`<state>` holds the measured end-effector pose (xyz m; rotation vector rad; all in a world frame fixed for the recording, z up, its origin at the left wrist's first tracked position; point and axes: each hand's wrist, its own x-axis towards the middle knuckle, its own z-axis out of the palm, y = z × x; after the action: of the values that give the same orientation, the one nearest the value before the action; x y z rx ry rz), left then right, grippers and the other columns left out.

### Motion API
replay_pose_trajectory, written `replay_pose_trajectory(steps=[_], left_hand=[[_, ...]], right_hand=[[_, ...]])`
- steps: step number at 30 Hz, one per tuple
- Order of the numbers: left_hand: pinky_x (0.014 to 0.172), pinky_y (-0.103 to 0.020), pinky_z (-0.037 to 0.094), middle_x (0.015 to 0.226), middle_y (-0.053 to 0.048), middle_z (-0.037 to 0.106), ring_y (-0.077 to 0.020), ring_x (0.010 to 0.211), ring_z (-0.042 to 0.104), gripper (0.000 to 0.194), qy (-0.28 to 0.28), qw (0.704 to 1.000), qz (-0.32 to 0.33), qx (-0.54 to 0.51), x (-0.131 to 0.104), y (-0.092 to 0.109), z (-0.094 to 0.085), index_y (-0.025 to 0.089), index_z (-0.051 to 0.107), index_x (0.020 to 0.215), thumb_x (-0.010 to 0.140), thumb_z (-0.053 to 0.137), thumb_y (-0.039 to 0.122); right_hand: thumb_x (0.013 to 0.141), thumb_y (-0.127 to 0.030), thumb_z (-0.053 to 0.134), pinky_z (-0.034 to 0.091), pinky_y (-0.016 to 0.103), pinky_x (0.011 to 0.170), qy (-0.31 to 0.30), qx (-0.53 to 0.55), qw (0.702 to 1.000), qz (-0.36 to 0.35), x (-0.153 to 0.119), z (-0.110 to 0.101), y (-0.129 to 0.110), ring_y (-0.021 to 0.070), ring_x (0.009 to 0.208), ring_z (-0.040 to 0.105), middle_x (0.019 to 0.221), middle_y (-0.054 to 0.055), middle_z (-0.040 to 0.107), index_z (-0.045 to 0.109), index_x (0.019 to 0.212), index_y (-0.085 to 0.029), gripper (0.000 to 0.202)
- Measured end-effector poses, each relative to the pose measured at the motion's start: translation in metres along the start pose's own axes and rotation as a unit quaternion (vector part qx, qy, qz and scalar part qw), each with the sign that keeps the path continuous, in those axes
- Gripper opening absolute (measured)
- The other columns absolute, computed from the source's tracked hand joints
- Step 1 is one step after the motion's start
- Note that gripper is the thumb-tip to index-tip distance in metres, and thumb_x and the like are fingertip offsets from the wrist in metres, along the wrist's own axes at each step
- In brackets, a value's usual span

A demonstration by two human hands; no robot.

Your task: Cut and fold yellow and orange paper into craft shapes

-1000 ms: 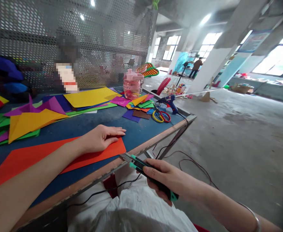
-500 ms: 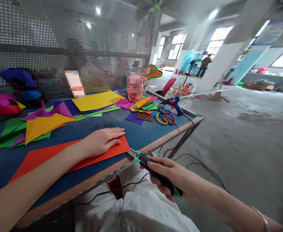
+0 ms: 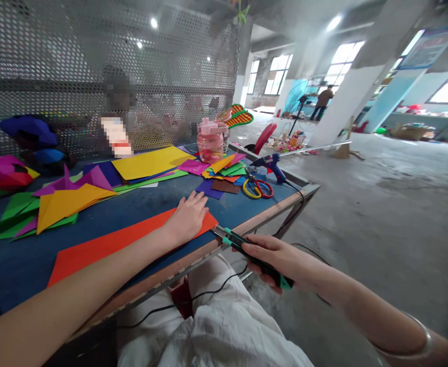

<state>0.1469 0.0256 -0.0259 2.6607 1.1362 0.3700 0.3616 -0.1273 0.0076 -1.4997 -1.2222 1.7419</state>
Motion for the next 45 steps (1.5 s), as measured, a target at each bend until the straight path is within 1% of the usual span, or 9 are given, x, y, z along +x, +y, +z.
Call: replay_pose_trajectory(steps=[3, 5, 9, 15, 20, 25, 30, 37, 45], left_hand=[[0.127, -0.052, 0.023, 0.172, -0.008, 0.020, -0.0273, 0.160, 0.015, 0.060, -0.050, 0.996, 0.067, -0.010, -0.007, -0.010, -0.021, 0.017, 0.029, 0.163, 0.104, 0.034, 0.028], [0.129, -0.046, 0.016, 0.172, 0.004, 0.021, -0.0199, 0.160, 0.013, 0.059, -0.097, 0.987, 0.124, -0.010, -0.015, -0.022, -0.039, 0.033, 0.035, 0.160, 0.102, 0.038, 0.023], [0.128, -0.054, 0.012, 0.169, 0.009, 0.030, -0.0202, 0.160, 0.013, 0.054, -0.152, 0.977, 0.150, 0.004, -0.032, -0.046, -0.053, 0.044, 0.033, 0.159, 0.107, 0.032, 0.027], [0.127, -0.061, 0.007, 0.173, 0.006, 0.014, -0.0243, 0.160, 0.014, 0.051, -0.147, 0.979, 0.137, 0.037, -0.041, -0.045, -0.042, 0.048, 0.021, 0.161, 0.111, 0.025, 0.051], [0.127, -0.057, 0.010, 0.174, 0.005, 0.015, -0.0233, 0.159, 0.019, 0.049, -0.143, 0.974, 0.152, 0.084, -0.041, -0.037, -0.046, 0.047, 0.028, 0.159, 0.111, 0.022, 0.049], [0.128, -0.056, 0.004, 0.173, 0.007, 0.013, -0.0225, 0.161, 0.009, 0.050, -0.160, 0.974, 0.154, 0.050, -0.040, -0.038, -0.045, 0.043, 0.024, 0.162, 0.112, 0.020, 0.046], [0.128, -0.056, 0.003, 0.172, 0.005, 0.017, -0.0236, 0.160, 0.011, 0.053, -0.156, 0.975, 0.153, 0.037, -0.038, -0.040, -0.042, 0.043, 0.026, 0.161, 0.110, 0.024, 0.056], [0.128, -0.053, 0.004, 0.171, 0.007, 0.020, -0.0221, 0.160, 0.014, 0.051, -0.139, 0.976, 0.163, 0.036, -0.039, -0.042, -0.039, 0.047, 0.026, 0.160, 0.110, 0.025, 0.057], [0.128, -0.055, 0.004, 0.172, 0.006, 0.018, -0.0224, 0.160, 0.012, 0.053, -0.147, 0.976, 0.157, 0.039, -0.040, -0.040, -0.042, 0.045, 0.025, 0.161, 0.110, 0.024, 0.059]], right_hand=[[0.087, -0.063, 0.067, 0.038, 0.015, 0.033, -0.020, -0.042, 0.999, -0.015, 0.002, -0.008, -0.002, 0.0042, 0.045, 0.046, 0.067, -0.009, 0.054, 0.052, 0.092, -0.022, 0.044], [0.089, -0.063, 0.065, 0.038, 0.015, 0.034, -0.027, -0.061, 0.998, -0.022, 0.004, -0.010, -0.003, 0.0040, 0.045, 0.045, 0.067, -0.008, 0.055, 0.052, 0.092, -0.022, 0.043], [0.089, -0.061, 0.065, 0.036, 0.014, 0.033, -0.022, -0.061, 0.998, -0.013, 0.004, -0.009, -0.005, 0.0039, 0.045, 0.045, 0.069, -0.008, 0.055, 0.053, 0.093, -0.022, 0.041], [0.089, -0.061, 0.065, 0.036, 0.014, 0.035, -0.012, -0.040, 0.999, -0.003, 0.000, -0.001, -0.006, 0.0042, 0.047, 0.046, 0.069, -0.008, 0.055, 0.054, 0.095, -0.022, 0.040], [0.090, -0.064, 0.063, 0.036, 0.015, 0.035, -0.008, -0.060, 0.998, -0.007, -0.001, 0.001, -0.006, 0.0046, 0.047, 0.045, 0.070, -0.007, 0.054, 0.051, 0.093, -0.023, 0.043], [0.089, -0.068, 0.062, 0.037, 0.015, 0.036, -0.008, -0.072, 0.997, -0.013, -0.004, 0.004, -0.010, 0.0045, 0.046, 0.043, 0.069, -0.008, 0.051, 0.050, 0.093, -0.023, 0.047], [0.088, -0.069, 0.063, 0.035, 0.015, 0.036, -0.006, -0.061, 0.998, 0.012, -0.006, 0.004, -0.010, 0.0046, 0.046, 0.043, 0.068, -0.008, 0.050, 0.052, 0.095, -0.024, 0.047], [0.088, -0.069, 0.065, 0.032, 0.014, 0.035, -0.005, -0.064, 0.997, 0.038, -0.010, 0.005, -0.006, 0.0036, 0.045, 0.043, 0.069, -0.008, 0.052, 0.051, 0.097, -0.024, 0.048], [0.087, -0.070, 0.065, 0.033, 0.015, 0.035, -0.018, -0.049, 0.999, -0.002, -0.003, 0.010, -0.002, 0.0040, 0.044, 0.042, 0.068, -0.008, 0.050, 0.051, 0.093, -0.023, 0.049]])
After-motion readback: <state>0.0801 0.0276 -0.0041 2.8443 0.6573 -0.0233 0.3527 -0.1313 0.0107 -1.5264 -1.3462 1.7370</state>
